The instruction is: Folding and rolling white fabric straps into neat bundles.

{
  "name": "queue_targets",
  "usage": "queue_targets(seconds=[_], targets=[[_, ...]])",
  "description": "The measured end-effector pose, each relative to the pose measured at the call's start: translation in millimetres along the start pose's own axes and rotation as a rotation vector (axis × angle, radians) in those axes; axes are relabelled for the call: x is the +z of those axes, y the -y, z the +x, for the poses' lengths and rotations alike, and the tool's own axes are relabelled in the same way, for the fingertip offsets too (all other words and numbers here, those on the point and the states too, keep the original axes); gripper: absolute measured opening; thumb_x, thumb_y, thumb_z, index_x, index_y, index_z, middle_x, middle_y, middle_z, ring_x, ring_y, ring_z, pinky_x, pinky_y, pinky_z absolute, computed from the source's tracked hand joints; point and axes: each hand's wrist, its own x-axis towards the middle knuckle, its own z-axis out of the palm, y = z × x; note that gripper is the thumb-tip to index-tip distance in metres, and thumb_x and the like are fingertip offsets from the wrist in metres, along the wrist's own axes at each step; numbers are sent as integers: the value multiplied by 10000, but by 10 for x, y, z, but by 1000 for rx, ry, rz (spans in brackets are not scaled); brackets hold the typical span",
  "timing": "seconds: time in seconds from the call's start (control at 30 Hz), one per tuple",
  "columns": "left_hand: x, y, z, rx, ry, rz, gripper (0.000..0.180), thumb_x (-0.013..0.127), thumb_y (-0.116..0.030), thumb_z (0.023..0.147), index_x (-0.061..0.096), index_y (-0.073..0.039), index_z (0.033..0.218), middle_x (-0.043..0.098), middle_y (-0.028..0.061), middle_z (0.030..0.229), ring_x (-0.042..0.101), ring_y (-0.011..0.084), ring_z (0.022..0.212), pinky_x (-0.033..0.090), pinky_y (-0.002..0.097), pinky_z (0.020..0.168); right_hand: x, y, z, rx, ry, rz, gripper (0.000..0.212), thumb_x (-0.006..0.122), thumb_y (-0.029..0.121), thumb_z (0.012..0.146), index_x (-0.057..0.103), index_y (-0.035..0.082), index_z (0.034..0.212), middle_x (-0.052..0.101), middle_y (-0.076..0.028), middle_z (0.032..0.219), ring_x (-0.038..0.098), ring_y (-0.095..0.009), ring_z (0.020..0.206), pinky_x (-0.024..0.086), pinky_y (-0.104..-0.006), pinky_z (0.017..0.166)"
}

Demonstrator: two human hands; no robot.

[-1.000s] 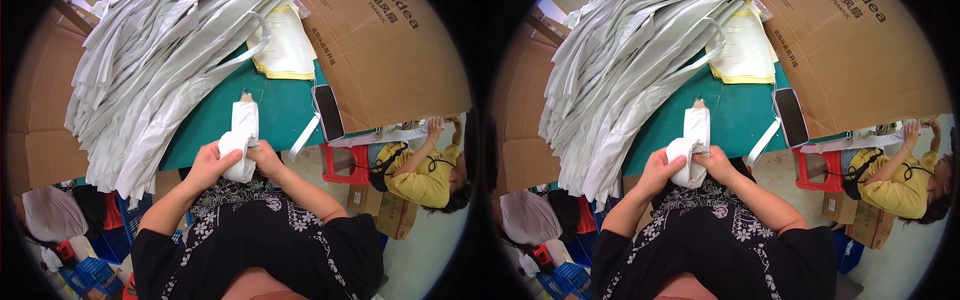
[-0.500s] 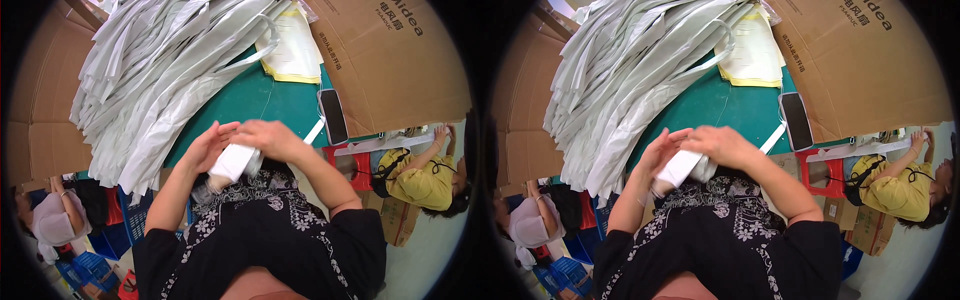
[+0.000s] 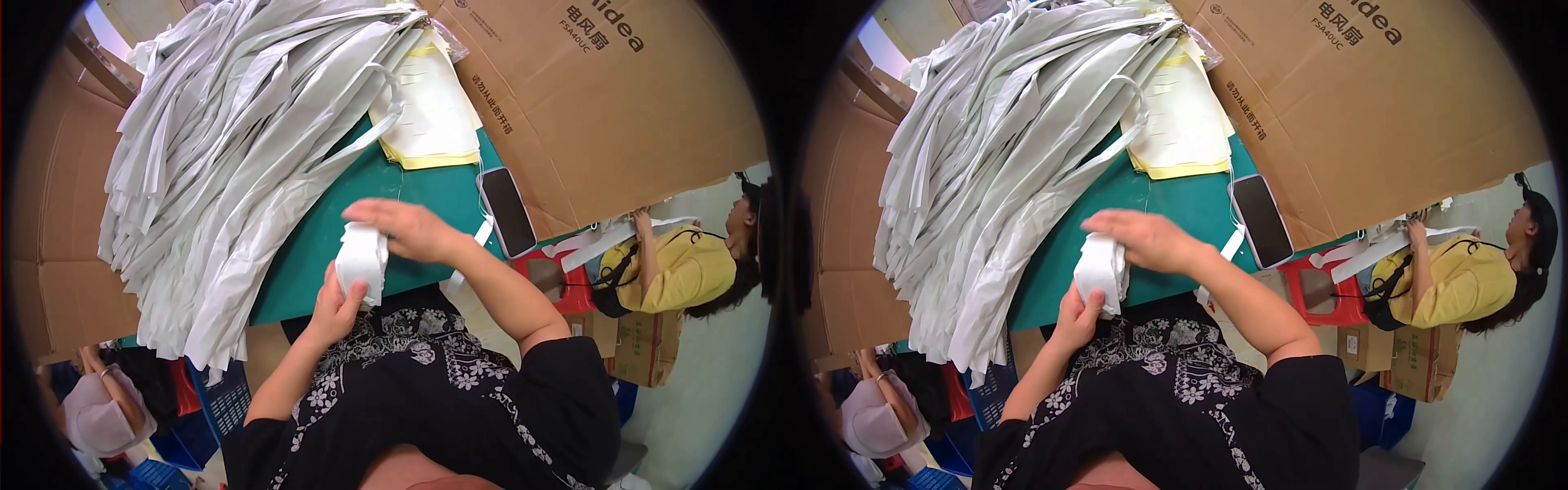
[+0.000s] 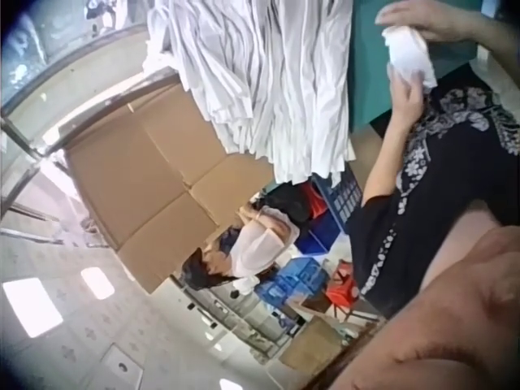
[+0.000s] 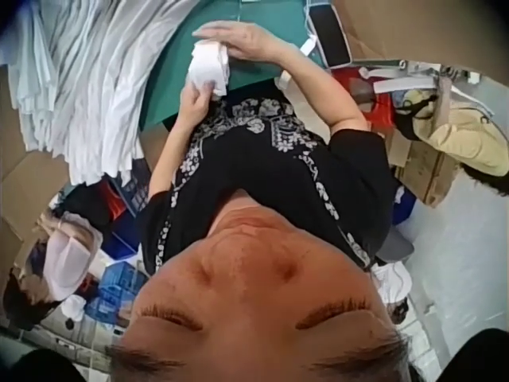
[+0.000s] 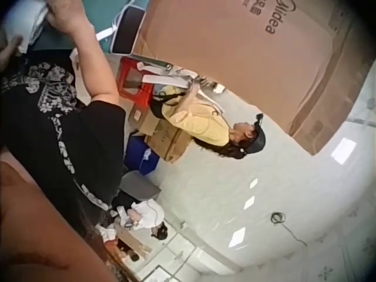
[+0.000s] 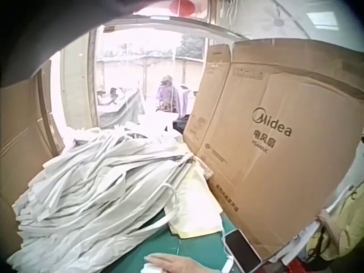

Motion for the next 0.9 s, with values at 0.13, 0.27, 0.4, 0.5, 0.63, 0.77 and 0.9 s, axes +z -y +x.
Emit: queue_targets(seconds=[0.13, 0.27, 0.4, 0.5, 0.63, 0.77, 0.9], targets=[[11, -78, 28, -17, -178, -133, 443, 450, -297, 950, 412, 33, 1243, 563, 100, 1117, 530, 157, 999, 409, 287, 877, -501, -740, -142, 401, -244, -213, 281, 613, 136, 808, 596, 55, 1077, 572, -121, 1130, 544, -271, 1045, 442, -350, 890], [28, -84, 208, -39, -249, -295, 436, 448, -315, 952, 430, 25, 1224, 555, 74, 1124, 521, 131, 995, 408, 270, 862, -707, -1260, -199, 326, -178, -428, 233, 621, 139, 797, 625, 61, 1017, 586, -107, 1107, 548, -274, 1013, 452, -351, 866], [52, -65, 323, -61, -288, -372, 407, 419, -322, 960, 458, 21, 1176, 590, 87, 1037, 561, 148, 920, 414, 277, 848, -674, -1272, -305, 274, -115, -433, 267, 674, 102, 721, 616, 72, 980, 595, -88, 1059, 551, -272, 1002, 455, -366, 857], [63, -135, 259, -65, -315, -366, 413, 426, -318, 958, 448, 25, 1188, 579, 82, 1061, 557, 144, 924, 413, 279, 851, -455, -1068, -253, 270, -139, -511, 312, 676, 98, 713, 576, 55, 1005, 596, -88, 1040, 552, -261, 999, 431, -374, 885], [223, -199, 342, -64, -290, -315, 414, 437, -311, 956, 443, 26, 1196, 566, 75, 1089, 552, 137, 925, 409, 278, 856, -265, -666, -311, 269, -283, -656, 394, 669, 136, 744, 555, 36, 1108, 508, -142, 1213, 489, -298, 1118, 369, -389, 956], [336, -388, 428, -57, -146, -253, 412, 466, -270, 944, 429, 33, 1220, 541, 101, 1142, 509, 150, 1036, 404, 284, 875, -127, -73, -487, 473, -588, -158, 355, 644, 235, 811, 577, 6, 1074, 530, -158, 1155, 502, -309, 1074, 414, -373, 891], [526, -355, 606, 124, 41, 179, 337, 532, -181, 882, 472, 16, 1149, 518, 182, 1078, 475, 324, 1049, 325, 414, 952, -59, 109, -726, 585, -438, 577, 361, 622, 309, 835, 608, -6, 1010, 579, -165, 1025, 562, -278, 964, 432, -357, 855]])
